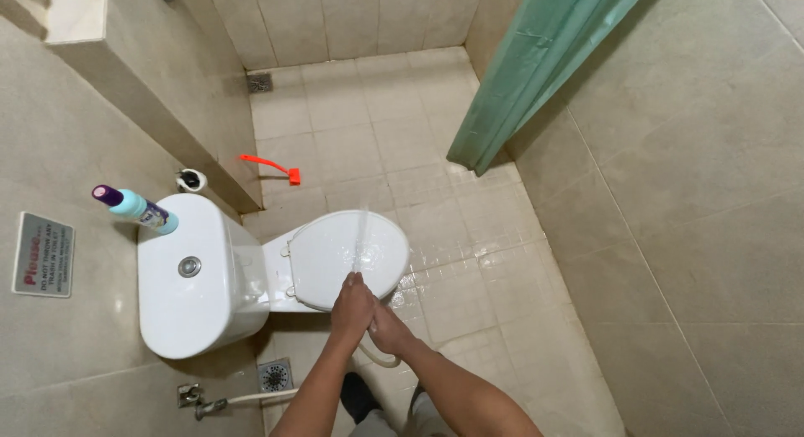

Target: The person scrubs the closed toilet lid with an orange brush, then rinses the toilet seat and surrounding floor area using a handheld bidet sprayer.

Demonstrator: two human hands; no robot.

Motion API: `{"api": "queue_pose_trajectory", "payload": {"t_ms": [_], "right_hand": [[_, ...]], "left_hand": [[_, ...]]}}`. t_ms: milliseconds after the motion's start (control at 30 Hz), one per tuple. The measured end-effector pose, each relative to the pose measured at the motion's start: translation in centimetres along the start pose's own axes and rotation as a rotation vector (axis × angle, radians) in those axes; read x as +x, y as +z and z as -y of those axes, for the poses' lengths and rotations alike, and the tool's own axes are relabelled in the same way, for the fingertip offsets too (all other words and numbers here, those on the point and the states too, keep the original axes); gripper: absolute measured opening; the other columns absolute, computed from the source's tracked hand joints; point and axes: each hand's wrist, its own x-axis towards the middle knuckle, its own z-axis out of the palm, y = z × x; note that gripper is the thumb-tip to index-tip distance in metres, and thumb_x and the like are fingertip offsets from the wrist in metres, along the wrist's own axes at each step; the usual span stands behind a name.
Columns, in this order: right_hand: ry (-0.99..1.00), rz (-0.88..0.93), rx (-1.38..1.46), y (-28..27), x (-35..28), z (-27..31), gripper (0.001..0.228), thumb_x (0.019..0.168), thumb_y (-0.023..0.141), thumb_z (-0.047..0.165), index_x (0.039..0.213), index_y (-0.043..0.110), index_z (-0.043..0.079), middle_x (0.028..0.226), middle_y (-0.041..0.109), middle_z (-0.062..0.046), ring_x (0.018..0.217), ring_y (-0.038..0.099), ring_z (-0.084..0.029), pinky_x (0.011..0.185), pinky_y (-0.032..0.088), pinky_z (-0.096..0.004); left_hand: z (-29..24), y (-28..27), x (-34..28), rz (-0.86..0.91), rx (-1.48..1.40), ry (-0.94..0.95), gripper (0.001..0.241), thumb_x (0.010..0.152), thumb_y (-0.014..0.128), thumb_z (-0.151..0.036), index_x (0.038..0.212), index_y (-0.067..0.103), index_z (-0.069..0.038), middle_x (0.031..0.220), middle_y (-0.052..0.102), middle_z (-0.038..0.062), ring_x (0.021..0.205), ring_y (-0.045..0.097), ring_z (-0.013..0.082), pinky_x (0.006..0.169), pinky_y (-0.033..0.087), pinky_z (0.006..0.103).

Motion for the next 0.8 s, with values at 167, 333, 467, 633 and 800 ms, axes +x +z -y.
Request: {"api": "queue_pose_trajectory", "payload": {"t_ms": [167, 333, 467, 633, 800], "right_hand": [[0.118, 0.134, -0.1, 0.2, 1.8, 1.4, 0.045, 0.1, 0.047, 0.013, 0.142, 0.042, -0.001, 0.132, 0.061, -0.03, 0.127, 0.056, -0.048, 0.107, 0.045, -0.05], [0.195, 0.279, -0.249, 0.0, 3.1, 3.5, 0.039, 0.1, 0.049, 0.019, 0.134, 0.048, 0.0, 0.124, 0.066, -0.029, 0.121, 0.06, -0.047, 0.104, 0.047, -0.051], [0.246, 0.42, -0.397, 0.7, 3.7, 4.2, 0.045, 0.1, 0.05, 0.026, 0.139, 0.045, 0.003, 0.126, 0.065, -0.027, 0.121, 0.06, -0.045, 0.103, 0.047, -0.052], [0.184, 0.519, -0.502, 3.3, 4.3, 2.6, 0.053, 0.099, 0.054, 0.029, 0.144, 0.042, 0.005, 0.131, 0.063, -0.026, 0.122, 0.059, -0.044, 0.104, 0.047, -0.052], [-0.007, 0.56, -0.518, 5.9, 4.8, 1.6, 0.059, 0.099, 0.056, 0.037, 0.145, 0.042, 0.004, 0.128, 0.066, -0.024, 0.115, 0.063, -0.042, 0.099, 0.049, -0.051]], "left_hand": [[2.1, -0.1, -0.3, -0.071, -0.036, -0.037, 0.05, 0.095, 0.051, -0.011, 0.139, 0.05, 0.01, 0.146, 0.05, 0.03, 0.131, 0.054, 0.0426, 0.106, 0.048, 0.0462], [-1.0, -5.0, -2.5, 0.038, -0.181, -0.295, 0.047, 0.095, 0.053, -0.014, 0.136, 0.055, 0.009, 0.138, 0.06, 0.025, 0.122, 0.063, 0.0402, 0.103, 0.053, 0.0454], [4.5, -0.8, -1.9, -0.185, -0.261, -0.214, 0.052, 0.092, 0.055, -0.011, 0.135, 0.05, 0.016, 0.134, 0.058, 0.032, 0.114, 0.064, 0.0441, 0.098, 0.053, 0.0468], [4.9, -3.0, -3.6, -0.157, -0.22, -0.347, 0.039, 0.093, 0.056, -0.016, 0.12, 0.062, 0.013, 0.124, 0.065, 0.03, 0.113, 0.064, 0.0449, 0.099, 0.053, 0.0482], [7.6, -2.4, -4.9, -0.229, -0.205, -0.432, 0.04, 0.1, 0.046, -0.015, 0.13, 0.061, 0.007, 0.128, 0.064, 0.03, 0.117, 0.062, 0.0476, 0.103, 0.05, 0.0515]]}}
